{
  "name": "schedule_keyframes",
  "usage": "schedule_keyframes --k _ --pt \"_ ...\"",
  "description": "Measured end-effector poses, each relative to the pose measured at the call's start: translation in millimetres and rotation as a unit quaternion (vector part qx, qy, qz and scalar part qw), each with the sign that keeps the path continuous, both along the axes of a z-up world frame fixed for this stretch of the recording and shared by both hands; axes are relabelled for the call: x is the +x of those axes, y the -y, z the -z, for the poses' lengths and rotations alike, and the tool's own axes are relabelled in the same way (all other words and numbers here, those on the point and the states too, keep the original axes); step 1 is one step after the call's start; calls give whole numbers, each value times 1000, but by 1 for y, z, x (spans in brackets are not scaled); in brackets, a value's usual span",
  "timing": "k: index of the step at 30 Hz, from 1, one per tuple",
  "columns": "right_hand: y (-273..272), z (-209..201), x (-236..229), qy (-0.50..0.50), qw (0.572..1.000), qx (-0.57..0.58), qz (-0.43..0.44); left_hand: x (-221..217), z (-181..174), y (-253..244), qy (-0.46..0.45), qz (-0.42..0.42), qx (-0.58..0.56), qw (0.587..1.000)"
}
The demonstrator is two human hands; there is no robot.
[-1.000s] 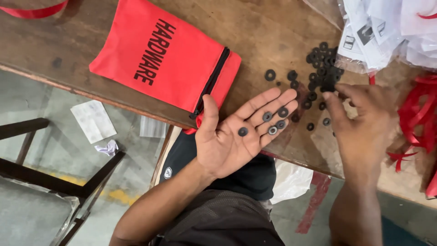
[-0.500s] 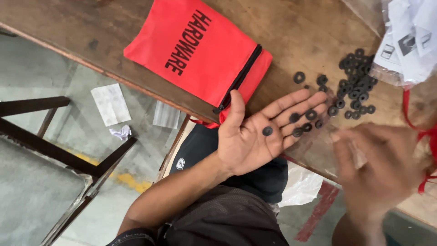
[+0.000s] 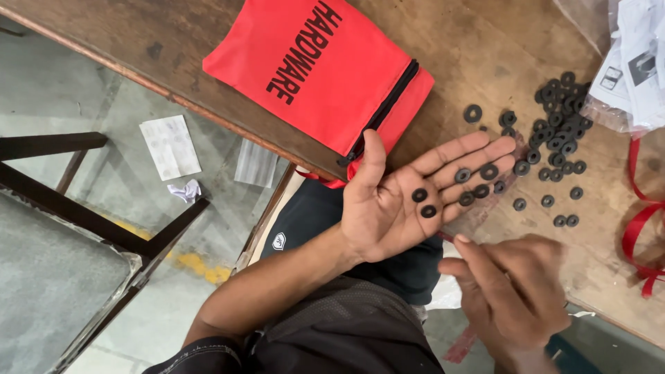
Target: The person picks up black washers by hand, counts them in their palm, and places them into a red hardware bag.
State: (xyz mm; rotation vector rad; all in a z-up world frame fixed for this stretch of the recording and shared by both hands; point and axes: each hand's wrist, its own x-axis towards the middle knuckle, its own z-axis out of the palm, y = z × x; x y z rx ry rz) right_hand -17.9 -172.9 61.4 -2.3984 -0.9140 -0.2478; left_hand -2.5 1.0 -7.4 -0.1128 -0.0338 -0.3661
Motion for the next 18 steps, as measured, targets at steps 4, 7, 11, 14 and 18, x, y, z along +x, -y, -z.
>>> schedule_keyframes --k 4,7,11,14,18 --pt "-7 3 4 -11 999 3 -43 0 1 1 11 -1 3 1000" --pt "-15 5 7 -16 997 -37 -70 0 -1 1 12 -7 9 1000" --pt "-19 8 10 -23 995 -78 -58 1 -3 0 -3 -2 -7 1000" --pt "-24 6 14 -22 994 -89 -61 0 -2 1 6 -6 2 1000" --pt "-28 4 16 -35 993 -91 -69 -1 -1 2 26 -23 28 999"
